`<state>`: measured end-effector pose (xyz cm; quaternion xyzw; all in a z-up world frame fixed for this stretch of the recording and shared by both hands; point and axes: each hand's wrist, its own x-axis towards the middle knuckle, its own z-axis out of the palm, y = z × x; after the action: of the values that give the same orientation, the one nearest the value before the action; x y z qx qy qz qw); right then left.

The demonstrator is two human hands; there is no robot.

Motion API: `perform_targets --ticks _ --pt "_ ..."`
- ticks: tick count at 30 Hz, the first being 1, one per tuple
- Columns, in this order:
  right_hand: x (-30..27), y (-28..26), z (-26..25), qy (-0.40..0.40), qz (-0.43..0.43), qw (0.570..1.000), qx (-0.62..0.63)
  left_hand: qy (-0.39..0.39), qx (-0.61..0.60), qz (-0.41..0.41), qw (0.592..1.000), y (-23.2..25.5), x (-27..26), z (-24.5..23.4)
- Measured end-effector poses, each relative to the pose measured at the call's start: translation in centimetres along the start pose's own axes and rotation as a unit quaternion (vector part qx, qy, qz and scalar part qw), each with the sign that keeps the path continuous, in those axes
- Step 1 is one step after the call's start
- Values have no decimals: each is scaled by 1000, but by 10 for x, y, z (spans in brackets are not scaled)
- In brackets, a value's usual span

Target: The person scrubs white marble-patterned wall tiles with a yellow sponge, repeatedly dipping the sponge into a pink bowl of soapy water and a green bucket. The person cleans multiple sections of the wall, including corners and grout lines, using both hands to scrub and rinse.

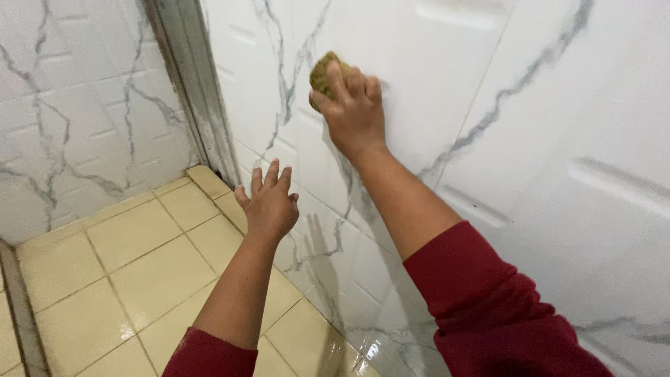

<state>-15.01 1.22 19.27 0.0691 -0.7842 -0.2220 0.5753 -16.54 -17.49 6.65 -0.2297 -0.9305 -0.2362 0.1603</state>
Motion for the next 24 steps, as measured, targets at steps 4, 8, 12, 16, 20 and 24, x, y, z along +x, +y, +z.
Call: perform_targets --ticks 4,8,12,16,20,24 --pt "-39 -20 20 -46 4 998 49 -16 -1 -25 1000 -4 1 1" --pt "-93 -46 45 -67 -24 996 49 -19 8 -33 999 -20 4 9" --pt "-150 -86 69 -146 -19 987 63 -40 -21 -35 998 -45 5 20" --pt "-200 -120 77 -209 -34 975 68 -73 -22 -34 996 -76 9 27" --pt "-200 -131 87 -267 -9 959 93 -93 -13 -29 995 -101 26 30" --pt "-150 -109 85 -219 -40 970 94 -101 -28 -24 994 -112 40 33"
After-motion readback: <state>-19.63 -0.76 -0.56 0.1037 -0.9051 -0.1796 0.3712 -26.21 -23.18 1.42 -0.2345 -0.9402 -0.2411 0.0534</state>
